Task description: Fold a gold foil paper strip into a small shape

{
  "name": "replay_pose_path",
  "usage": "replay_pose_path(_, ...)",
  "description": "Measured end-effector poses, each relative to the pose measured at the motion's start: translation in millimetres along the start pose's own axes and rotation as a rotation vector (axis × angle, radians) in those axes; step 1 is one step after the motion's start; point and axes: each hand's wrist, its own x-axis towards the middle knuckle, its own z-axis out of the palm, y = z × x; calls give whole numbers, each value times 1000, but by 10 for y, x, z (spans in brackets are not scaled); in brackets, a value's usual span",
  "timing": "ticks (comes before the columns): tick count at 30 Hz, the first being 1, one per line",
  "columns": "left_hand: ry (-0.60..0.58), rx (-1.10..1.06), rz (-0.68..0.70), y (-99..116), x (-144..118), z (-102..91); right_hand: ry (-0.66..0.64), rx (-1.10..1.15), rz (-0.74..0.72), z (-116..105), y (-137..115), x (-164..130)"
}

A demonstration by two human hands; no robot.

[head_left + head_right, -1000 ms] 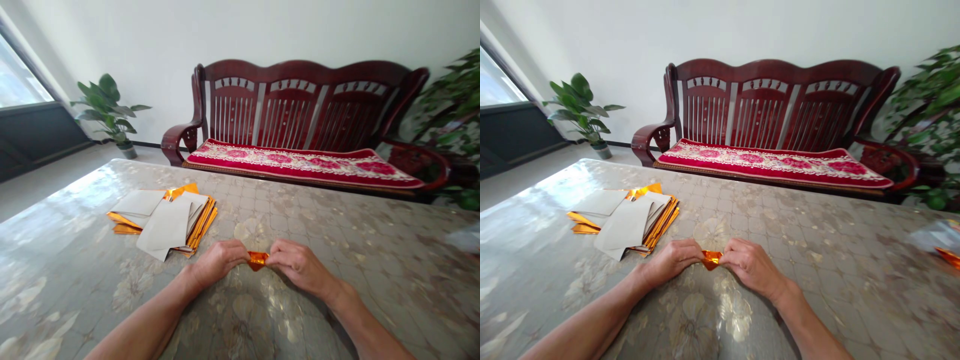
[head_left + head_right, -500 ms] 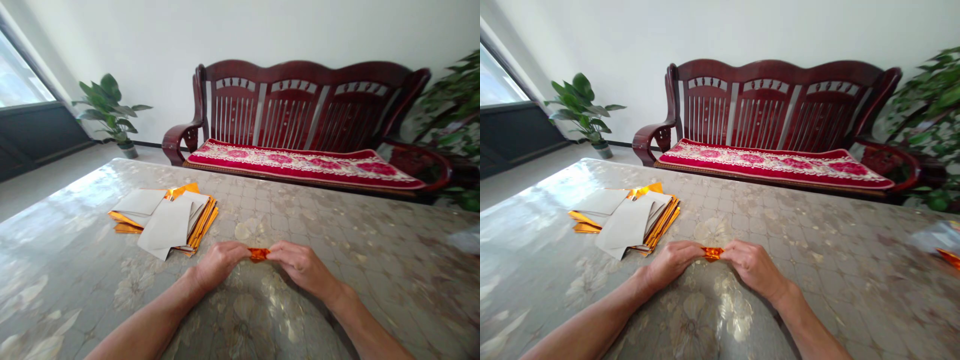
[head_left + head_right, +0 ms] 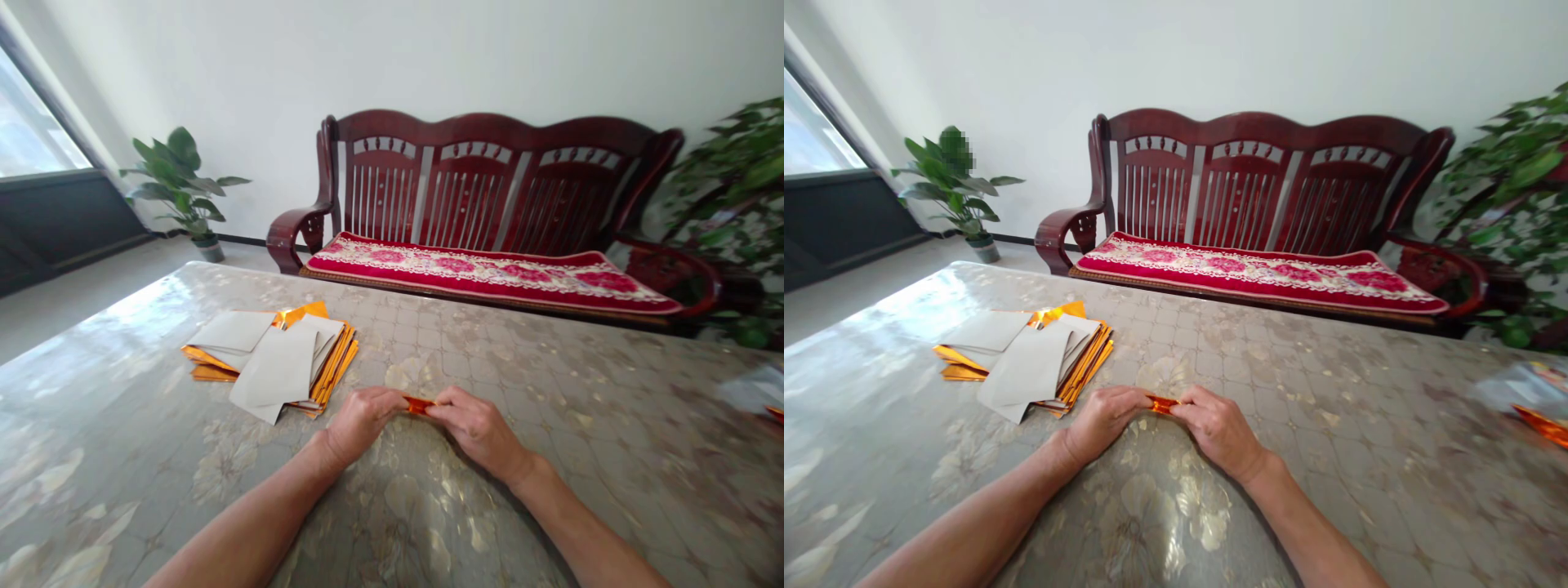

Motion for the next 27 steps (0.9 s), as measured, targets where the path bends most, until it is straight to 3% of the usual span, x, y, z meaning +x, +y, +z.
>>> replay_pose_path(10,-44,-144,2,-49,-24,11,45,97,-9,41,-70,32)
replay_pose_path(15,-57,-140,24,-27,-15,-1,141,121,32,126,-149,-43)
replay_pose_path(27,-78,-130,51,-18,-12,27,197,70,85,141,-236,-89)
